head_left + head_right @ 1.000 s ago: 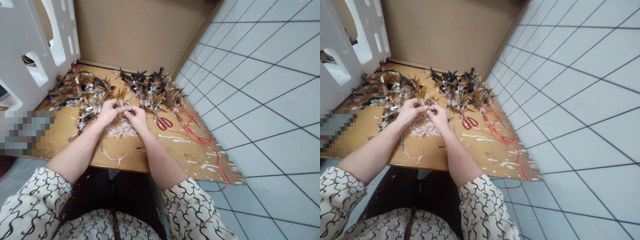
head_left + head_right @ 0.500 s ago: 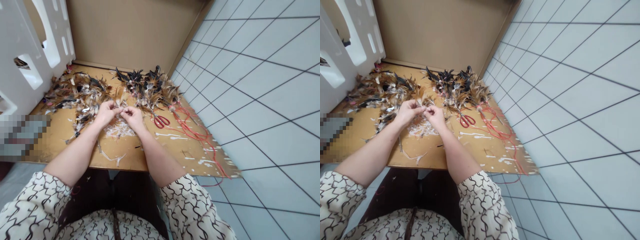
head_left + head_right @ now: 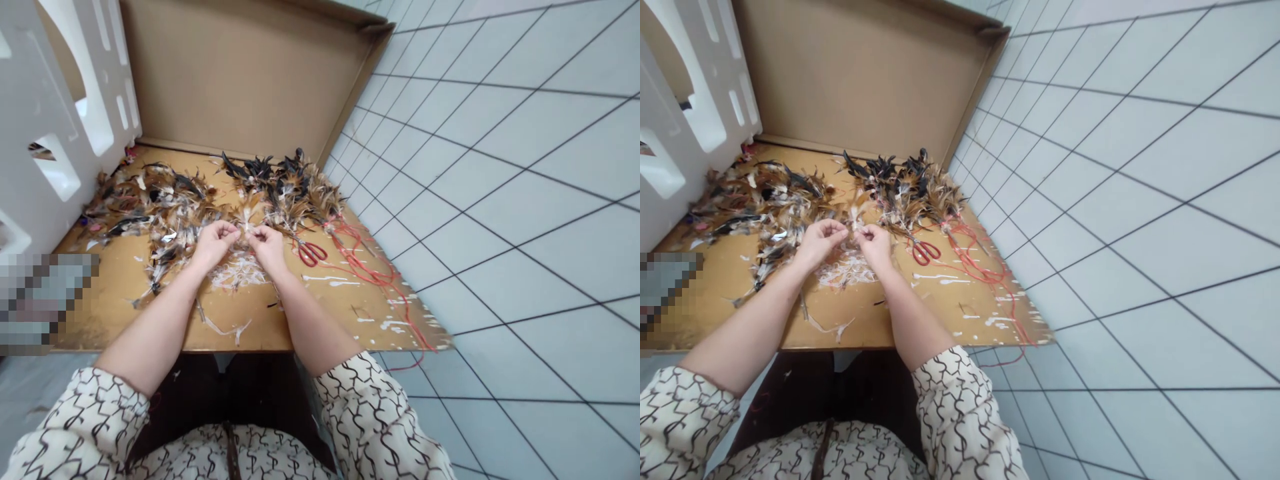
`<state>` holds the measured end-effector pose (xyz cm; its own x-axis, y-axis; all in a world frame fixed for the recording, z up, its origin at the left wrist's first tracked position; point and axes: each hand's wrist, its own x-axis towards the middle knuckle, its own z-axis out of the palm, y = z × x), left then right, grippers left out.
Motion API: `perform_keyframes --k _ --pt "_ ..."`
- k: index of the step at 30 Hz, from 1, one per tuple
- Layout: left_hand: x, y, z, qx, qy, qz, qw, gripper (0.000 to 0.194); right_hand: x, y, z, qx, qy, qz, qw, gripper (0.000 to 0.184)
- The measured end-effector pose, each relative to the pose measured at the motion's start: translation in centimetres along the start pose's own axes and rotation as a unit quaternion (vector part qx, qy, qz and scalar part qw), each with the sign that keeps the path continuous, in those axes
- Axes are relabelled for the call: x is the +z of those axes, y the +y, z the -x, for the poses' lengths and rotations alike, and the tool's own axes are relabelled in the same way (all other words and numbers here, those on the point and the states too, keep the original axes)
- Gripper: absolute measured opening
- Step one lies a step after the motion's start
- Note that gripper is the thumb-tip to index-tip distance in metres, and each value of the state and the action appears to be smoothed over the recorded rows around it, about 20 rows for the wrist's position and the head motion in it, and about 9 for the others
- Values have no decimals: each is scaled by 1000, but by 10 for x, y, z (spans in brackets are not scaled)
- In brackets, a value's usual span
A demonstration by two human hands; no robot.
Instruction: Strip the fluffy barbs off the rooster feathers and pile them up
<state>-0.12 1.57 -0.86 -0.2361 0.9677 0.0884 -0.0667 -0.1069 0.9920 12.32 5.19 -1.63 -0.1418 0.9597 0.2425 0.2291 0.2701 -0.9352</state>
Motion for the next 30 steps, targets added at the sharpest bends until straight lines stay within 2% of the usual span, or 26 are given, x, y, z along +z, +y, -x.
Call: perform_keyframes --k 6,9,12,16,19,23,26,30 --pt "3 -1 0 15 23 -48 998 7 -31 0 -51 45 100 113 988 17" --pt "3 0 1 20 17 -86 996 6 -45 -3 -71 119 147 224 956 19" --pt "3 2 1 25 10 -125 992 8 -52 -6 -75 172 146 327 918 10" --pt "4 1 2 25 0 -171 985 8 -52 -7 -71 199 172 402 877 48" --pt "6 0 4 29 -17 -208 978 8 -51 -4 -73 234 148 405 871 66" --pt "8 -2 5 41 -29 -260 964 8 -48 2 -82 241 113 408 873 75" --pt "7 -5 4 58 -34 -289 955 7 -40 5 -91 198 101 418 881 72" --pt "8 -9 4 81 -40 -319 944 7 -24 10 -105 160 75 416 892 59"
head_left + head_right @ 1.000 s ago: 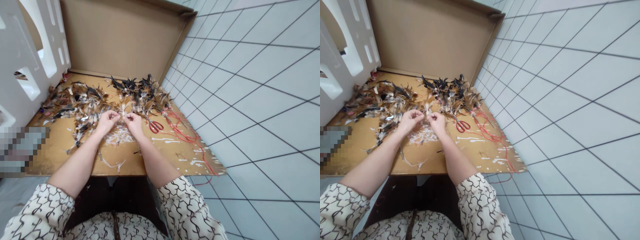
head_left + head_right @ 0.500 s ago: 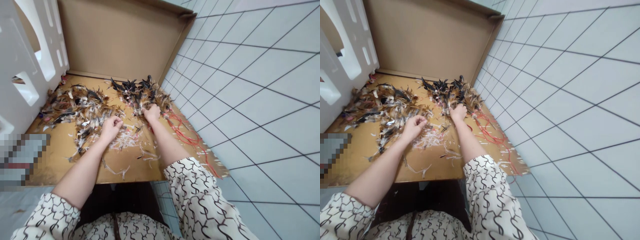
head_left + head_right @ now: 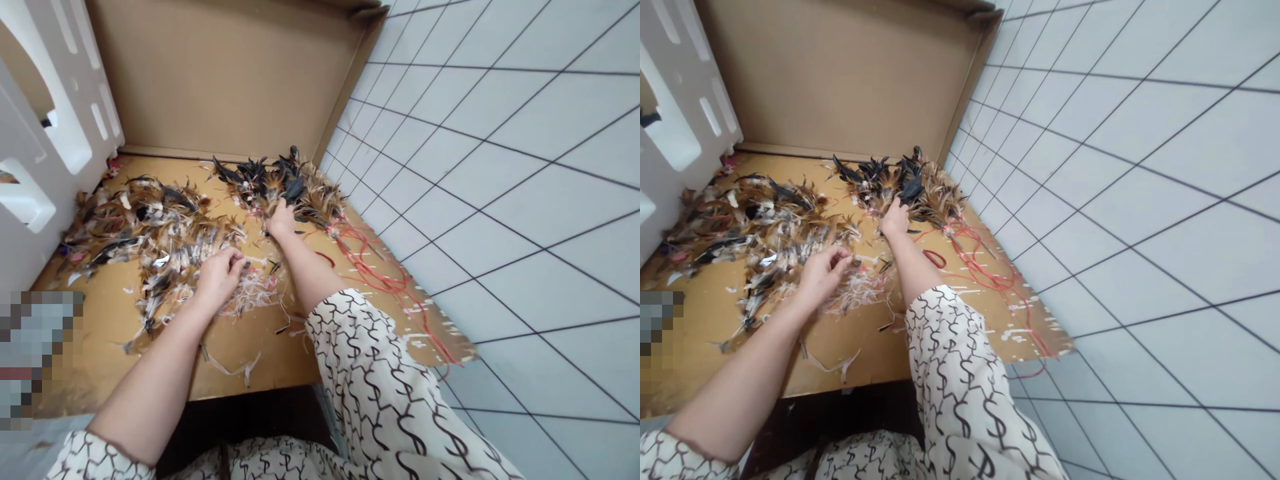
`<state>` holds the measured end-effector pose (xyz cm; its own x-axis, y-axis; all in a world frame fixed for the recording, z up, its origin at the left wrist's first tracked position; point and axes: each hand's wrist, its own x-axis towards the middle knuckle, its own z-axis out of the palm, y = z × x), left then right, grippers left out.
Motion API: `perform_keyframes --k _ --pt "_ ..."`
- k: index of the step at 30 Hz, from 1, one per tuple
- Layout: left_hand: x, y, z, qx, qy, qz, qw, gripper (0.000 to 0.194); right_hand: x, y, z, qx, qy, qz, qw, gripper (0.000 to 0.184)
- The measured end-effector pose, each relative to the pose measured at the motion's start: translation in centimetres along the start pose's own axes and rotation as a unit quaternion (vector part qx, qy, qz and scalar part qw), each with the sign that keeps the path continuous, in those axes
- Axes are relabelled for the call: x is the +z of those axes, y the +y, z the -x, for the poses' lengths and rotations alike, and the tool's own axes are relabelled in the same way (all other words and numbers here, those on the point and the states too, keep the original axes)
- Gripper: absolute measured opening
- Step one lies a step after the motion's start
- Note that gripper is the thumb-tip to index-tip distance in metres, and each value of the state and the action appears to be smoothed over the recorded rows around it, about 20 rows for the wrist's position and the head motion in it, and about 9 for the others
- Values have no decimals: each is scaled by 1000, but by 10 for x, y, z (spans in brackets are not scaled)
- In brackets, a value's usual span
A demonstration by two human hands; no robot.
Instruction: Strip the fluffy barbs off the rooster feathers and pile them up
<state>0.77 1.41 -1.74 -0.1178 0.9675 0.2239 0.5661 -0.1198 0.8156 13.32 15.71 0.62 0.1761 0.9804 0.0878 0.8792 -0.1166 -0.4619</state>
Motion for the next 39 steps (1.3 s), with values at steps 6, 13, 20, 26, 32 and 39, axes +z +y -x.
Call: perform_keyframes --k 6,13,20,26,32,39 --pt "3 -1 2 25 1 -14 1000 9 19 -19 -18 -42 7 -34 999 43" --pt "4 -3 3 33 16 -15 999 10 21 -32 -32 -43 3 -32 999 44" --pt "3 -1 2 21 9 -8 1000 9 7 -26 -26 -50 -33 12 998 52" --pt "-3 -4 -1 7 33 -23 999 8 -15 -23 8 -84 -14 42 995 53" --pt "-17 -6 -5 -23 57 -39 997 7 -23 -23 59 -141 -11 8 990 39" --pt "-33 -18 -13 -46 121 -31 991 10 -4 -22 99 -184 -69 -90 976 27"
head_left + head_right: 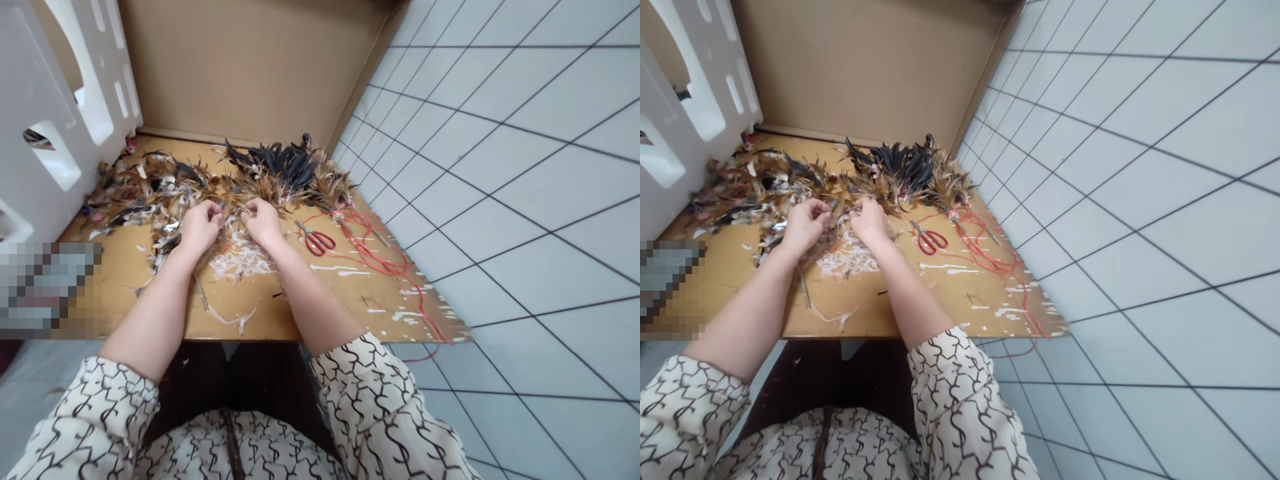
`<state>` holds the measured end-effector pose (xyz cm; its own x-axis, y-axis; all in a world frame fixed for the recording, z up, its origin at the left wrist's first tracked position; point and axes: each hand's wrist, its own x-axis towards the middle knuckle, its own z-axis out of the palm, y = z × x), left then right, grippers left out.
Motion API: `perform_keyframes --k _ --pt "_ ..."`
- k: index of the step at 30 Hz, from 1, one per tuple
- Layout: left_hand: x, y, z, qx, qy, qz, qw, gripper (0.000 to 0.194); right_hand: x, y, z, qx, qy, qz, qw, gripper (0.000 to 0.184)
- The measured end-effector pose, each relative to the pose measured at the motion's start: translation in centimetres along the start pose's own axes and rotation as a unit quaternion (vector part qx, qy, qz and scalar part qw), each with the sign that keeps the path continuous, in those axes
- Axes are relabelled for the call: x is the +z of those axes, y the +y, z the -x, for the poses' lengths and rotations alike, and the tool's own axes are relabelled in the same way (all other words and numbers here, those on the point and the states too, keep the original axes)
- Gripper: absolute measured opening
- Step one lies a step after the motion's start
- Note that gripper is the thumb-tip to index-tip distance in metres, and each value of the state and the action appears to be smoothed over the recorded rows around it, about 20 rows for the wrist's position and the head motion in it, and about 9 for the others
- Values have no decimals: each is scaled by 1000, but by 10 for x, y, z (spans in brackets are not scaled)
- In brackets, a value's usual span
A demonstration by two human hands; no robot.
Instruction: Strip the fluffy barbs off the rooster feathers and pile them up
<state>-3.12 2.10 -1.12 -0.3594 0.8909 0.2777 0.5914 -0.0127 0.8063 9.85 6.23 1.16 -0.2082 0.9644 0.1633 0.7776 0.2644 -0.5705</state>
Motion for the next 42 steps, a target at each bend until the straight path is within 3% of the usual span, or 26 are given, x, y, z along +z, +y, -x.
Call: perform_keyframes --k 7,13,18,21,24,31,36,42 --pt "-4 -9 -8 -17 6 -16 1000 16 10 20 3 12 5 -78 997 29" --pt "1 -4 -3 11 -16 -113 993 20 15 43 -2 19 26 -93 995 29" --pt "6 1 4 54 -35 -232 971 31 19 31 7 -35 -8 -34 999 32" --pt "8 -3 5 91 -25 -256 962 34 21 24 12 -79 -24 16 996 33" --pt "10 -8 3 112 -27 -278 954 31 21 21 14 -82 -54 46 994 35" --pt "8 -6 1 77 -59 -324 941 31 23 21 17 -107 -85 69 988 33" --pt "9 -4 2 124 -23 -286 950 30 24 21 16 -111 -89 81 986 35" --pt "18 -3 2 107 -52 -315 942 24 25 20 15 -117 -88 87 985 35"
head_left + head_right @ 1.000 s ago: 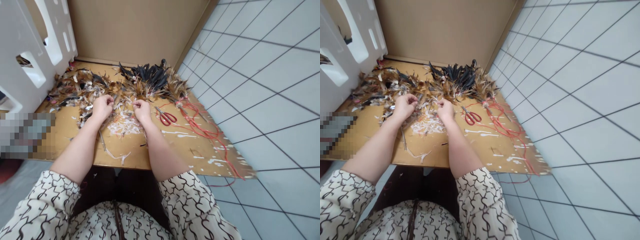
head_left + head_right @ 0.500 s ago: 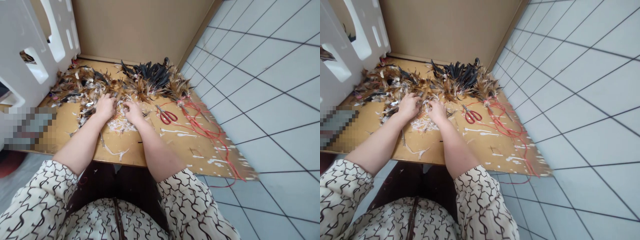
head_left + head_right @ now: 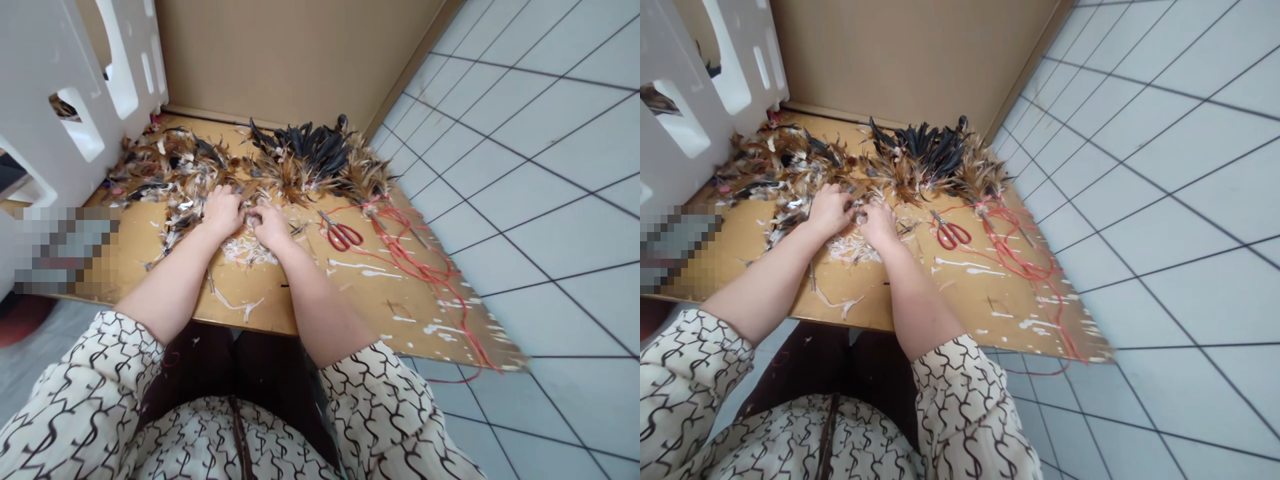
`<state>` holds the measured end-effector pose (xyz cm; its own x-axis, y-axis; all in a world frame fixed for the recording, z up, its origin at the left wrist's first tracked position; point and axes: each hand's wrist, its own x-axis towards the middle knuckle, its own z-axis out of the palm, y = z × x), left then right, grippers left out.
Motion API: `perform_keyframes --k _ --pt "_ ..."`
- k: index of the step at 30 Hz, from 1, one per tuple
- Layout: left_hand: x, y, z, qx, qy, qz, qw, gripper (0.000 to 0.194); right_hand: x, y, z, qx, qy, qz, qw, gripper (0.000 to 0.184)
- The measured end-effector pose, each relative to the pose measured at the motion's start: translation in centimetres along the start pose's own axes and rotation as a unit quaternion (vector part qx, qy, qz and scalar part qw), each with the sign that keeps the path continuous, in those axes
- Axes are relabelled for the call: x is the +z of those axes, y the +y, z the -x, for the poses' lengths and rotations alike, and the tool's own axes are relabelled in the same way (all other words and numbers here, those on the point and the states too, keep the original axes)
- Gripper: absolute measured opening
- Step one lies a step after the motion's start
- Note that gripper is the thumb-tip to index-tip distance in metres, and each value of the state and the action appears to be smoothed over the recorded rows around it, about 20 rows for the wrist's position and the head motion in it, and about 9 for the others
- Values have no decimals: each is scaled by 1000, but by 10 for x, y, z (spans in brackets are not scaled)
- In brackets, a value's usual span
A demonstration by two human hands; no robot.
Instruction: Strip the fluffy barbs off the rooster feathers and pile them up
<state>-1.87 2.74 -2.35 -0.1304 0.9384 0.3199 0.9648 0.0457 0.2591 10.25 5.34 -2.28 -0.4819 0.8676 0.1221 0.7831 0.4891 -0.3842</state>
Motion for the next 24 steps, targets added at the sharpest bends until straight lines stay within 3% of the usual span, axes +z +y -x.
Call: perform_keyframes --k 5,9,11,13,17,20,24 --pt "-2 0 -1 -31 2 22 999 26 1 1 -2 16 12 -32 999 31" --pt "-9 -3 -3 -79 43 184 979 17 0 7 -5 46 74 -139 986 27" --pt "-15 -3 -3 -109 37 313 943 12 -1 9 -6 54 114 -226 966 25" --pt "-19 0 -1 -133 23 438 889 9 0 11 -7 67 135 -321 935 22" --pt "-25 9 3 -157 0 564 811 3 1 10 -8 82 122 -464 874 13" --pt "-24 13 4 -158 -13 592 790 7 1 10 -7 63 110 -541 831 8" --pt "-22 14 5 -144 -28 588 795 7 3 11 -7 33 123 -587 799 12"
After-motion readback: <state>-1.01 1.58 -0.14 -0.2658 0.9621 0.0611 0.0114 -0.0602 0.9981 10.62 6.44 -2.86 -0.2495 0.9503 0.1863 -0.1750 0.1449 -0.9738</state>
